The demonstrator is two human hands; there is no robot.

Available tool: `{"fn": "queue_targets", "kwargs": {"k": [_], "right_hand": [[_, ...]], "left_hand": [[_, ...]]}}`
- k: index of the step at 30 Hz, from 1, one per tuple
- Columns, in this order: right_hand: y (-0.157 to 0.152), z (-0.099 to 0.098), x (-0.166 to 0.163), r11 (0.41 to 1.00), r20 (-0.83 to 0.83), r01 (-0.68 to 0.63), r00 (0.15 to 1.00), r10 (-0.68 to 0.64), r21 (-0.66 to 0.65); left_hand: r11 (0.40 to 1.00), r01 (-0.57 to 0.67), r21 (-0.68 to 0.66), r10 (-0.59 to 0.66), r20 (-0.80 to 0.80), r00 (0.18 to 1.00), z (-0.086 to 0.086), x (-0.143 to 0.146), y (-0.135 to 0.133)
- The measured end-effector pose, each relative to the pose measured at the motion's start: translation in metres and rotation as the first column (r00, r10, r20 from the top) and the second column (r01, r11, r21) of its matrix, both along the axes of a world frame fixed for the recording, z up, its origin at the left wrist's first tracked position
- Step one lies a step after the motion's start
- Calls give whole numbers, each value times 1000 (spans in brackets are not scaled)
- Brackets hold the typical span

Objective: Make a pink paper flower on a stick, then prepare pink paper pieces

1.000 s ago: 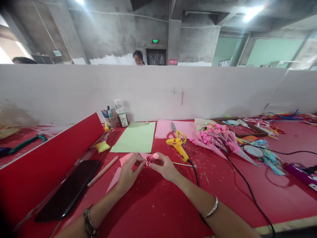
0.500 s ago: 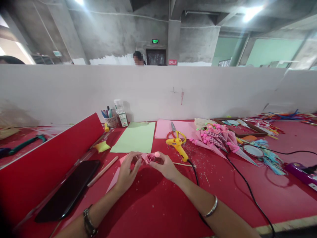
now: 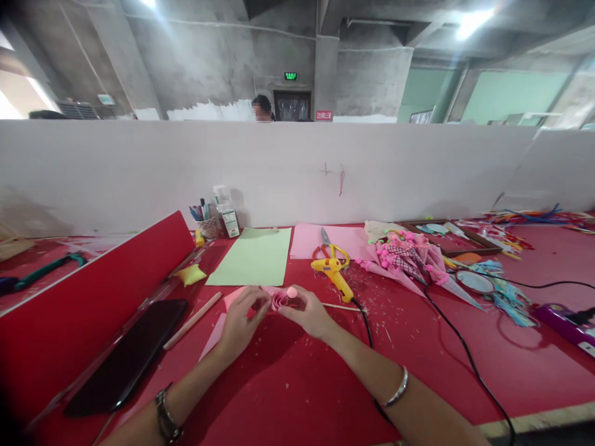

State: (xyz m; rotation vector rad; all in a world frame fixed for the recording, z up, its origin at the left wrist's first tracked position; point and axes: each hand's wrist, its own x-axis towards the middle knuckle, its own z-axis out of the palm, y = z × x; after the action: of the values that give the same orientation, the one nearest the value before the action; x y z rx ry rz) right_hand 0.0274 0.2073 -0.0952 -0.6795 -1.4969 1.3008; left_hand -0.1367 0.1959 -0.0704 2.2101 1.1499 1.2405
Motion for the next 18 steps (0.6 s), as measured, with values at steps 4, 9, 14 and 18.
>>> {"fn": "queue_targets", "kwargs": {"k": [4, 9, 14, 18], "right_hand": [[1, 0, 1, 1000, 1, -6, 1000, 6, 15], [0, 1, 0, 1000, -31, -30, 999, 30, 7], [0, 2, -2, 999, -54, -54, 997, 54, 0], [-2, 5, 0, 998, -21, -60, 998, 61, 8]], "left_hand": [[1000, -26, 14, 25, 32, 999, -1, -1, 0], [1000, -4, 6, 4, 20, 1000, 0, -2, 0], [998, 41, -57, -38, 53, 998, 1, -1, 1], [965, 86, -249, -42, 179, 983, -2, -2, 6]]}}
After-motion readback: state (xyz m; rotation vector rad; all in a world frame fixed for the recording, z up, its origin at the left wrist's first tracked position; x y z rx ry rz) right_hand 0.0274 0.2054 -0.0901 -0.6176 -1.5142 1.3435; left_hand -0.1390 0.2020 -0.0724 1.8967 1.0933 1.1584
